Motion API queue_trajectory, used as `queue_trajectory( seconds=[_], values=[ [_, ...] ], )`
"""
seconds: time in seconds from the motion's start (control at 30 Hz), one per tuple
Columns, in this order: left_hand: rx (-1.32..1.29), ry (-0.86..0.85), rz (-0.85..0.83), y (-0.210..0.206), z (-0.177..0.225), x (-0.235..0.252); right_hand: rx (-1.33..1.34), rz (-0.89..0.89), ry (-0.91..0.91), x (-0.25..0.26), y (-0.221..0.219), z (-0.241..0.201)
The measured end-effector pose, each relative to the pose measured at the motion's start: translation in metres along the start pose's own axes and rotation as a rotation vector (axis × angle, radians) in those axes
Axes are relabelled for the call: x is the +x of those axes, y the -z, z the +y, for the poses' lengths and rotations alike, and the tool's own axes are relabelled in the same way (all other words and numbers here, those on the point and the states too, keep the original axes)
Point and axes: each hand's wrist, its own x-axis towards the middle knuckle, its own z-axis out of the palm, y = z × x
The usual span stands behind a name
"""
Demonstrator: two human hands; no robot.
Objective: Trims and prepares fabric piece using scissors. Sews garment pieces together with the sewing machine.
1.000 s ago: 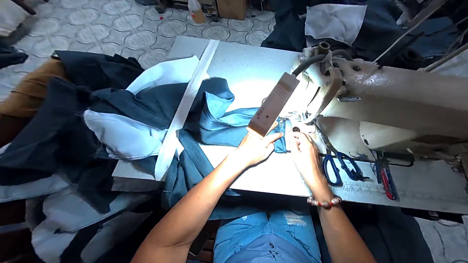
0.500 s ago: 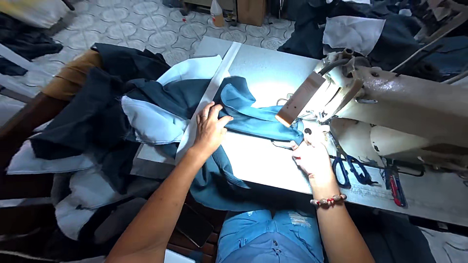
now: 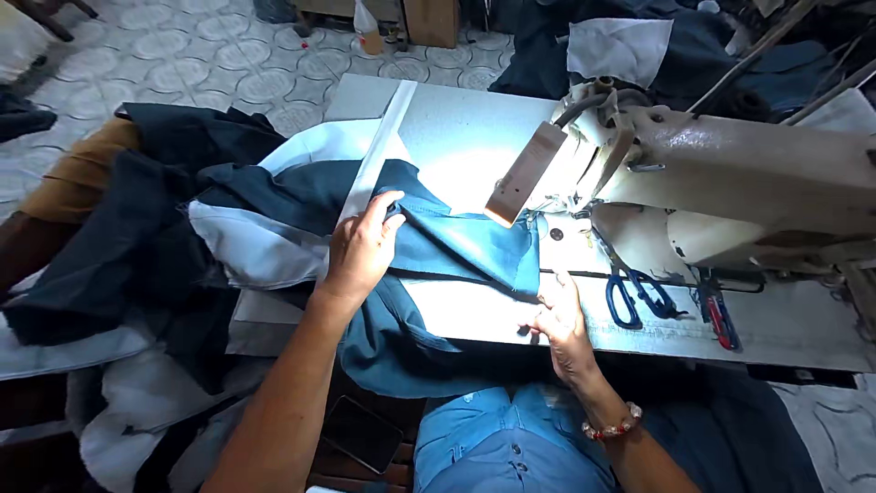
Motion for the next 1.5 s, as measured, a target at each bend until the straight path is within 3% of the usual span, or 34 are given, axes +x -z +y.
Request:
queue_trajectory(
  seconds=[0.1, 0.13, 0.2, 0.3, 0.37, 0.5, 0.67, 0.83, 0.9, 0.97, 1.07, 1.13, 1.23, 1.33, 1.4, 1.5],
  values=[
    [-0.008, 0.105, -0.108, 0.003, 0.001, -0.012, -0.361, 0.037, 0.427, 0.016, 0.01, 0.025],
    [-0.007, 0.129, -0.132, 0.004, 0.001, -0.016, -0.437, 0.073, 0.497, 0.022, 0.012, 0.028],
    [0.024, 0.14, -0.149, 0.004, 0.004, -0.022, -0.402, 0.088, 0.432, 0.024, 0.013, 0.028],
    [0.117, 0.119, -0.109, 0.002, 0.015, -0.026, -0.134, 0.062, 0.113, 0.007, 0.015, 0.015],
    [0.147, 0.093, -0.085, 0.0, 0.021, -0.027, -0.122, 0.065, -0.014, 0.001, 0.018, 0.0],
    [0.155, 0.037, -0.025, 0.003, 0.023, -0.031, -0.544, 0.146, 0.141, 0.015, 0.027, -0.001],
    [0.151, 0.004, 0.019, 0.0, 0.018, -0.036, -0.929, 0.08, -0.067, 0.033, 0.0, -0.016],
    [0.246, -0.065, 0.127, -0.006, 0.002, -0.037, -1.033, 0.075, -0.006, 0.03, -0.007, -0.014],
    [0.352, -0.087, 0.298, -0.019, 0.013, -0.036, -0.996, 0.098, 0.069, 0.031, -0.005, -0.013],
    [0.297, -0.235, 0.377, -0.036, 0.035, -0.039, -0.835, 0.098, 0.049, 0.035, -0.004, -0.017],
    [-0.017, -0.535, 0.155, -0.079, 0.079, -0.035, -0.32, 0.105, -0.122, 0.043, -0.008, -0.027],
    [-0.081, -0.573, 0.033, -0.109, 0.093, -0.02, -0.007, 0.152, -0.202, 0.043, -0.014, -0.033],
    [-0.076, -0.543, 0.181, -0.132, 0.092, 0.006, 0.138, 0.226, -0.213, 0.041, -0.018, -0.029],
    [-0.018, -0.667, 0.128, -0.122, 0.087, 0.016, -0.076, 0.21, -0.16, 0.041, -0.008, -0.018],
    [-0.024, -0.747, -0.05, -0.115, 0.082, 0.009, -0.436, 0.123, -0.063, 0.041, 0.005, -0.011],
    [-0.074, -0.692, -0.359, -0.105, 0.078, 0.001, -0.8, 0.044, -0.026, 0.039, 0.012, -0.013]
  ],
)
